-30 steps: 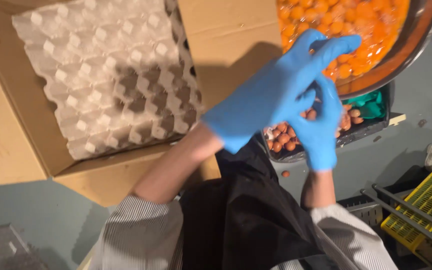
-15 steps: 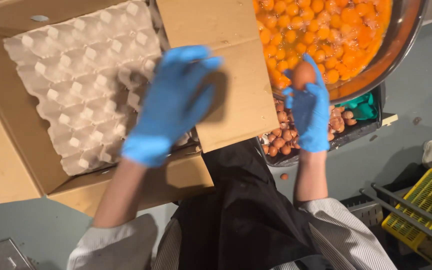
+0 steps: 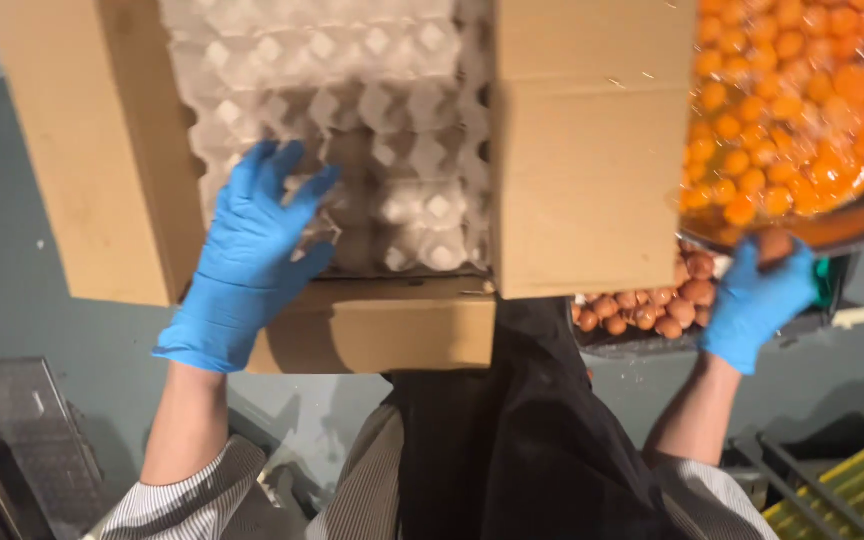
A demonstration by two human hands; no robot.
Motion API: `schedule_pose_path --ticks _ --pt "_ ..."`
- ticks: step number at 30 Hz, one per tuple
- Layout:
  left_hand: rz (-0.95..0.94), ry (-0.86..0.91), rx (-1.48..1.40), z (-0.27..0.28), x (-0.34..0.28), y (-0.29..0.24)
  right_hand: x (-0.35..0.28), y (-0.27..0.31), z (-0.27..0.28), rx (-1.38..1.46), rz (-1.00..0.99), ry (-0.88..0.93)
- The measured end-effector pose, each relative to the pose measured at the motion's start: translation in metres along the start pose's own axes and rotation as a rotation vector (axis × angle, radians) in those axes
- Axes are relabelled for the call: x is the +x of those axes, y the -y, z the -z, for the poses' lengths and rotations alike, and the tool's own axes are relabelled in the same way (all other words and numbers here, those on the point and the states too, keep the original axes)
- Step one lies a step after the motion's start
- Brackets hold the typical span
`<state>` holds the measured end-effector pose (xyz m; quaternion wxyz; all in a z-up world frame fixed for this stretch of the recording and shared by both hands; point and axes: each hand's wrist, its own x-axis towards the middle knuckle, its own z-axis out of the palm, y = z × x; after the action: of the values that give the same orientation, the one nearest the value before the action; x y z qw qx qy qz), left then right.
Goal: Cracking a large quantity of eggs into a metal bowl in a bakery kitchen.
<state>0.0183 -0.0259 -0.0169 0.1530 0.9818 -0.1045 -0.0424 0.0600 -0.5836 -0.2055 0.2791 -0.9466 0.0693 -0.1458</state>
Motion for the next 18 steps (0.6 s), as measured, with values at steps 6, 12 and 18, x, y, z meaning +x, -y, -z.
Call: schedule_pose_path --ticks 6,12,18 --pt "-0.099 0.003 -0.090 -0.017 0.019 -0.022 0.032 -0.022 -0.028 0.740 -0.082 -0.059" --pt "-0.330 -0.027 -0.001 -0.082 0.091 -0.047 0.082 0.033 -0.006 0.782 -0.192 -0.217" --pt "-0.394 -0.121 0.226 -0.099 0.110 -0.049 0.043 0.056 0.054 0.669 -0.144 -0.401"
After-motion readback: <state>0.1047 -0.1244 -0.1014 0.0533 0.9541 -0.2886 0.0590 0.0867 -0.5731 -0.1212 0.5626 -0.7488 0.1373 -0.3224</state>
